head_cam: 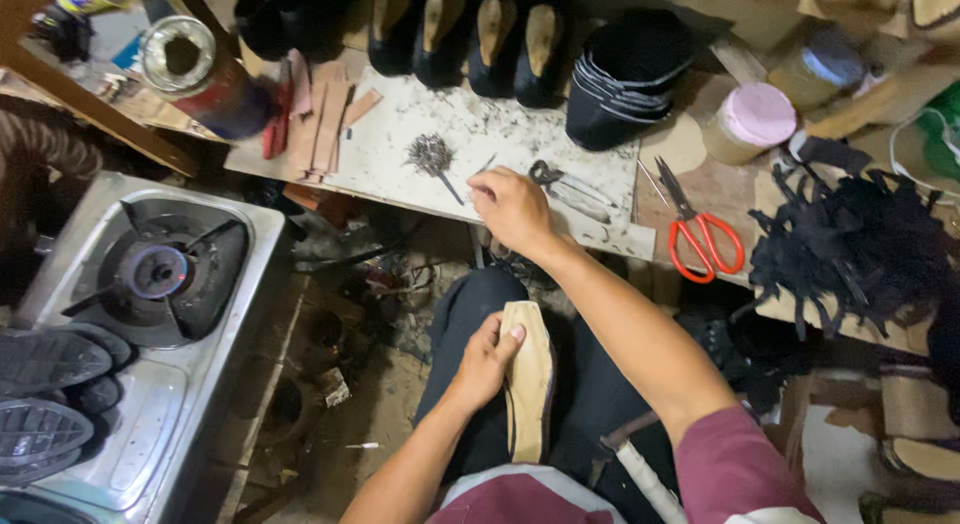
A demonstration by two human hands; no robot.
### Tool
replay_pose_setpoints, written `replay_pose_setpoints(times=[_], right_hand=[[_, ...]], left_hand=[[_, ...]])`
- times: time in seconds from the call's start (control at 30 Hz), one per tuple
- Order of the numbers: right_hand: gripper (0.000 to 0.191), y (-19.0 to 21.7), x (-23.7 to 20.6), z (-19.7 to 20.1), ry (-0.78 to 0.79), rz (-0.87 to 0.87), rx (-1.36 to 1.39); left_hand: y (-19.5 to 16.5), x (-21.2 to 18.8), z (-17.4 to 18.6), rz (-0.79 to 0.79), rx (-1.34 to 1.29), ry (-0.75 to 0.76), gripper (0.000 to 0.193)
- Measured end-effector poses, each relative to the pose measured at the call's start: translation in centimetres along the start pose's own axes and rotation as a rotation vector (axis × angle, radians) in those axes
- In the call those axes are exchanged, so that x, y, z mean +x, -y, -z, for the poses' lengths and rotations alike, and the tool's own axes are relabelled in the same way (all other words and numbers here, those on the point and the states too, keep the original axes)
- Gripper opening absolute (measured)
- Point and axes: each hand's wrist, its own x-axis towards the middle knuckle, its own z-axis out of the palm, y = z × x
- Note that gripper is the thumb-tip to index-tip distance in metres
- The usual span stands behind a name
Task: The person sits at a cluttered shoemaking bench and works a shoe upper over a wooden last, pressing and folding the material at the edges. They use scissors to trim excess material, hammer the sole area, and place the lasted shoe on a shelf with other lasts.
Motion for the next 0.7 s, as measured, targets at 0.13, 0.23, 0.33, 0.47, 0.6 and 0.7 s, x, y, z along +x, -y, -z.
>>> replay_pose_setpoints(times=[0.13,0.23,0.33,0.47,0.6,0.7], right_hand=[[0.017,-0.1,4.3,-2.4,0.026,0.025,-0.064],[0.017,0.0,6.0,-3.3,0.066,0.053,-0.131],[0.017,0.4,7.1,-4.1,0.097,0.055,-0.195],[0.024,1.4,8.0,-4.8,0.106,0.076,-0.2],[0.019,2.1,8.9,-5.1,0.098,0.066,-0.185],[0.011,2.2,9.5,-5.1,0.09,0.072,-0.269]], left_hand=[[-0.5,0.3,0.4,0.019,-0.05,0.012,0.041],[-0.9,0.6,0.7,0.029,-0.047,0.02,0.04],[-1.3,0.8,0.8,0.034,-0.033,0.018,0.039],[-1.7,0.8,0.8,0.05,-0.027,0.026,0.039],[-1.8,0.9,0.8,0.056,-0.061,0.032,0.039],[-1.8,1.0,0.8,0.046,-0.061,0.042,0.039]])
